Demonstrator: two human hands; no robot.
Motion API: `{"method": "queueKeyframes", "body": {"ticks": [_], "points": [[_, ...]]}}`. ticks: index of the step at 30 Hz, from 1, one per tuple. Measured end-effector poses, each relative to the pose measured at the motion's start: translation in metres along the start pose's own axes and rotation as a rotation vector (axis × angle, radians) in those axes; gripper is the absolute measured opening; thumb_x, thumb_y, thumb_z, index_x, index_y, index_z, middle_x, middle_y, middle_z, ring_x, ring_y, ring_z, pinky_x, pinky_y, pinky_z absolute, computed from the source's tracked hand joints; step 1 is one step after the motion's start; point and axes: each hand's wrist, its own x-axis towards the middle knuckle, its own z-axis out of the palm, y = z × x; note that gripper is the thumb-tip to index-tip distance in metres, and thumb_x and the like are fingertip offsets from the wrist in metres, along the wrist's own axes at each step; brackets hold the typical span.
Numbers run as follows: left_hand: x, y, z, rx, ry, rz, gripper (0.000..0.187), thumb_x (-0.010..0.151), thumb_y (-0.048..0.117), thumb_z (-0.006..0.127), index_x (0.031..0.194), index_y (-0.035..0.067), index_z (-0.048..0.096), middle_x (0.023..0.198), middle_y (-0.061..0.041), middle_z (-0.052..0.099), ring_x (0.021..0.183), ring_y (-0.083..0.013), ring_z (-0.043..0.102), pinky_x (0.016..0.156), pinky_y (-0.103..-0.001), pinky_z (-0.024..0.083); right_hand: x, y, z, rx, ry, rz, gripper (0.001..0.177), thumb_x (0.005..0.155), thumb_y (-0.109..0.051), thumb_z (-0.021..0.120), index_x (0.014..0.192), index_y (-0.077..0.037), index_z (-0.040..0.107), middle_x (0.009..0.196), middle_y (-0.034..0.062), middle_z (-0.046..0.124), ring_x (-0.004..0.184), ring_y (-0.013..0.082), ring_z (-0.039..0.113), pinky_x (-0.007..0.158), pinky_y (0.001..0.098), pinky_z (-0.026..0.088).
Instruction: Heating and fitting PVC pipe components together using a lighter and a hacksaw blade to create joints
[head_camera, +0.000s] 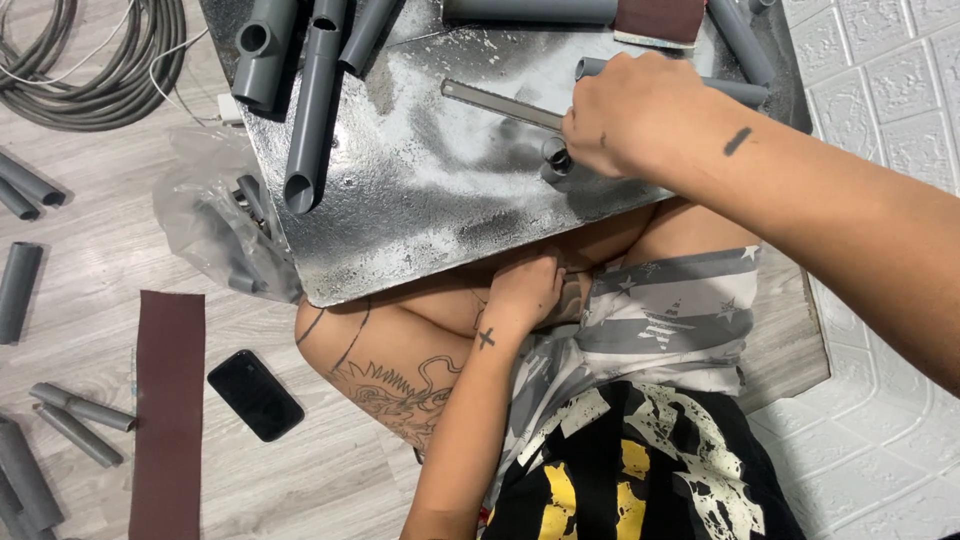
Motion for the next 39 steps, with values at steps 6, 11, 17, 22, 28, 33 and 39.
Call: {"method": "queueKeyframes", "body": {"ticks": [6,11,17,22,28,33,39], "points": [[0.000,0.001,0.001,-0.017,-0.003,-0.016,0.032,0.099,0.027,0.052,0.088,0.001,0.069,0.088,-0.018,0.074,0.076,-0.0401,0.069,0.072,-0.049,0.054,0.001,-0.009,0.002,0.028,-0.029,-0.002,0.045,0.100,-0.029,0.047,0.084,-0.001,0.078,0.081,0.0232,0.075,0.060,0.0387,0.071,0.060,0.0465,0.057],[0.000,-0.001,0.002,-0.006,0.032,0.015,0.032,0.098,0.026,0.054,0.086,0.001,0.069,0.085,-0.019,0.074,0.073,-0.0408,0.069,0.070,-0.049,0.054,0.003,-0.007,0.004,0.011,-0.029,0.005,0.045,0.099,-0.029,0.047,0.085,-0.001,0.079,0.082,0.0234,0.075,0.061,0.0391,0.070,0.059,0.0464,0.057],[0.000,0.000,0.002,-0.023,0.001,-0.008,0.033,0.098,0.027,0.054,0.087,0.001,0.069,0.087,-0.019,0.074,0.074,-0.0411,0.069,0.071,-0.049,0.055,0.002,-0.008,0.007,0.018,-0.010,0.009,0.046,0.099,-0.031,0.047,0.086,0.000,0.079,0.082,0.0237,0.075,0.061,0.0388,0.071,0.057,0.0459,0.057],[-0.001,0.000,0.001,-0.022,0.017,-0.002,0.032,0.098,0.026,0.054,0.088,0.001,0.070,0.087,-0.018,0.075,0.073,-0.0406,0.069,0.069,-0.049,0.055,0.002,-0.009,0.005,0.018,-0.010,-0.013,0.046,0.101,-0.030,0.047,0.087,0.000,0.078,0.082,0.0241,0.075,0.060,0.0384,0.071,0.057,0.0458,0.057],[0.000,0.000,0.001,-0.014,-0.021,-0.019,0.032,0.100,0.027,0.053,0.090,0.001,0.070,0.089,-0.018,0.075,0.075,-0.0394,0.070,0.071,-0.048,0.056,0.000,-0.009,0.004,0.032,0.008,-0.011,0.047,0.100,-0.028,0.045,0.084,0.002,0.078,0.081,0.0251,0.075,0.058,0.0392,0.070,0.056,0.0458,0.057],[-0.001,0.002,-0.003,-0.017,-0.011,-0.004,0.032,0.099,0.025,0.052,0.088,0.000,0.070,0.088,-0.018,0.075,0.075,-0.0395,0.070,0.070,-0.049,0.055,-0.002,-0.009,0.001,0.016,-0.026,-0.007,0.044,0.098,-0.028,0.047,0.086,0.000,0.079,0.083,0.0248,0.075,0.061,0.0391,0.072,0.060,0.0459,0.058],[-0.003,-0.004,0.000,-0.012,-0.022,-0.001,0.033,0.099,0.026,0.052,0.089,0.000,0.070,0.089,-0.018,0.075,0.075,-0.0399,0.069,0.071,-0.048,0.054,-0.033,0.024,-0.039,-0.043,-0.044,0.080,0.091,0.126,-0.039,0.019,0.061,-0.002,0.071,0.061,0.0190,0.071,0.047,0.0354,0.069,0.059,0.0458,0.060]]}}
